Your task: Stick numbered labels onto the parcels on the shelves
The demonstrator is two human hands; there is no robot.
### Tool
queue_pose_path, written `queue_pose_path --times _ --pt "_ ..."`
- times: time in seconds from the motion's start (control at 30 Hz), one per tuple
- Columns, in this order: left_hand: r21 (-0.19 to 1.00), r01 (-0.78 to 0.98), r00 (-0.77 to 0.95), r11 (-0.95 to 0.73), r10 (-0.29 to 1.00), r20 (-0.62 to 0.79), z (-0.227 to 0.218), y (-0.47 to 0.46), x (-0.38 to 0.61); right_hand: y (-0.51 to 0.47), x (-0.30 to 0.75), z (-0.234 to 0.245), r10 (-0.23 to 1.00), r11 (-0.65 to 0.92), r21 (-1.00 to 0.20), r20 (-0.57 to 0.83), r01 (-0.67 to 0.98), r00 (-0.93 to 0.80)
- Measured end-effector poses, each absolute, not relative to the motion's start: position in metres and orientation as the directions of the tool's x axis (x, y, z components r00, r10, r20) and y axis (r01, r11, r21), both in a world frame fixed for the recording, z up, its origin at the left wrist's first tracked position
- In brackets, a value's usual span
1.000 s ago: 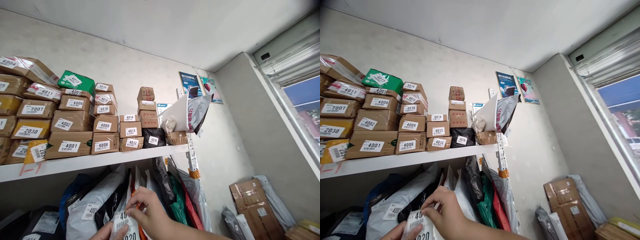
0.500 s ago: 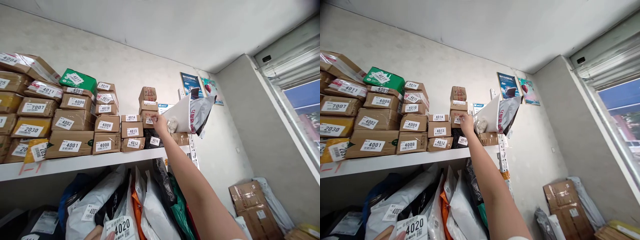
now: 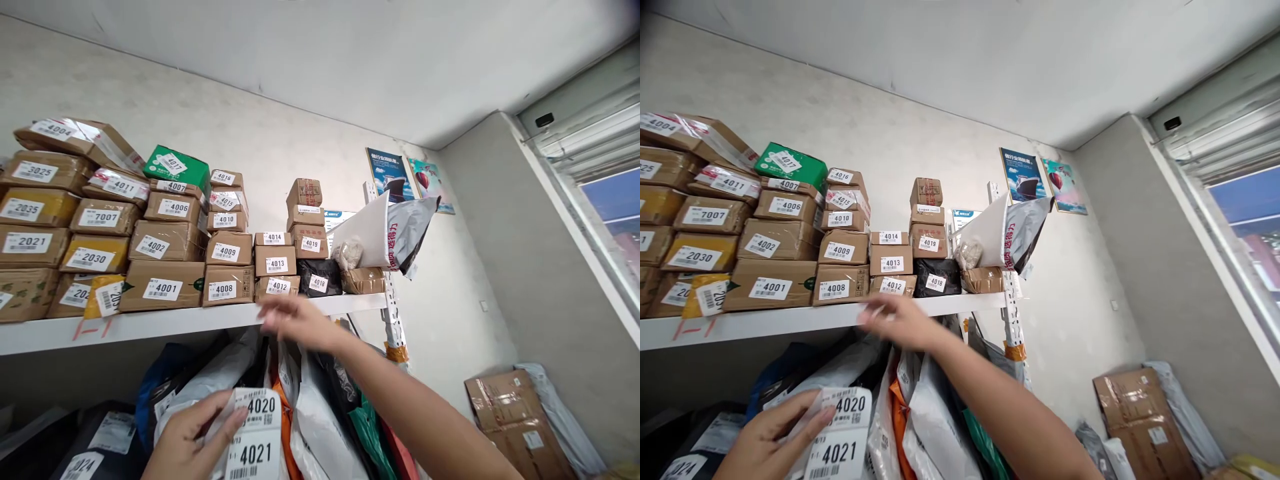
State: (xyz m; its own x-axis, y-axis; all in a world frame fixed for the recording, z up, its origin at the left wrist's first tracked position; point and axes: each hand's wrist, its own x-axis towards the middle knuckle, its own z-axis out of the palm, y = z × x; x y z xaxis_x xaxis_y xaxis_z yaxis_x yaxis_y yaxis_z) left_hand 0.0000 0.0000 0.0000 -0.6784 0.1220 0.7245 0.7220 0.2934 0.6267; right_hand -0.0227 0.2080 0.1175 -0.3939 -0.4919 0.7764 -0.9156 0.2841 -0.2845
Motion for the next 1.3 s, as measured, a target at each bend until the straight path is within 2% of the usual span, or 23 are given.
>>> queue_pose_path --times 0.03,0.07,0.13,0.17,0.23,0.3,0.37,0.47,0.57,0.67,0.77,0.9,0.97,1.1,1.2,1.23,1.3 --pt "0.640 0.720 -0.687 0.269 0.143 0.712 0.004 0.001 -0.003 0.199 -0.009 0.098 -0.586 0.241 -0.338 0.697 -0.910 -0.414" --pt "0.653 0.718 -0.693 0.242 0.153 0.705 0.006 0.003 -0.005 0.192 0.001 0.081 -0.598 0.234 -0.359 0.680 -0.904 -0.425" --pt "0.666 0.721 -0.692 0.188 0.147 0.707 0.006 0.009 -0.008 0.183 0.014 0.055 -0.494 0.233 -0.435 0.717 -0.870 -0.491" --pt "0.670 0.724 -0.689 0.165 0.117 0.715 0.004 0.013 -0.008 0.180 0.016 0.046 -0.417 0.200 -0.511 0.727 -0.836 -0.545" --pt "0.681 0.720 -0.689 0.134 0.018 0.725 -0.002 0.021 -0.008 0.177 0.016 0.035 -0.312 0.050 -0.696 0.670 -0.716 -0.674" --pt "0.707 0.700 -0.705 0.100 -0.061 0.707 -0.006 0.026 -0.007 0.174 0.015 0.029 -0.266 -0.105 -0.802 0.593 -0.589 -0.760" --pt "0.750 0.661 -0.750 0.016 0.000 0.662 -0.006 0.028 -0.009 0.172 0.017 0.026 -0.194 -0.149 -0.819 0.574 -0.555 -0.796" --pt "0.801 0.585 -0.775 -0.126 0.204 0.598 0.000 0.023 -0.014 0.171 0.022 0.026 -0.116 -0.102 -0.808 0.589 -0.580 -0.800" --pt "0.812 0.554 -0.768 -0.184 0.262 0.584 0.002 0.014 -0.016 0.171 0.025 0.024 -0.096 -0.113 -0.809 0.587 -0.577 -0.804" --pt "0.819 0.526 -0.773 -0.228 0.274 0.573 -0.004 0.010 -0.019 0.168 0.022 0.016 -0.025 -0.122 -0.782 0.617 -0.611 -0.786" --pt "0.825 0.519 -0.784 -0.224 0.259 0.564 -0.011 0.011 -0.027 0.161 0.013 0.009 0.046 -0.046 -0.736 0.674 -0.676 -0.737" --pt "0.813 0.558 -0.803 -0.164 0.139 0.579 -0.005 0.013 -0.039 0.156 -0.001 0.017 0.008 0.078 -0.668 0.743 -0.740 -0.670" --pt "0.815 0.567 -0.807 -0.120 0.117 0.578 0.003 0.015 -0.040 0.156 -0.006 0.029 -0.022 0.189 -0.558 0.820 -0.808 -0.571" --pt "0.798 0.602 -0.778 -0.039 0.197 0.597 0.020 0.019 -0.036 0.167 -0.008 0.053 -0.133 0.337 -0.302 0.922 -0.892 -0.363" --pt "0.745 0.661 -0.742 0.093 0.230 0.630 0.028 0.023 -0.031 0.185 -0.010 0.073 -0.221 0.329 -0.226 0.925 -0.917 -0.307" --pt "0.709 0.685 -0.726 0.167 0.233 0.647 0.030 0.025 -0.030 0.193 -0.013 0.085 -0.216 0.307 -0.216 0.933 -0.927 -0.289" --pt "0.605 0.728 -0.680 0.323 0.220 0.700 0.032 0.029 -0.027 0.213 -0.023 0.122 -0.093 0.270 -0.191 0.970 -0.944 -0.223"
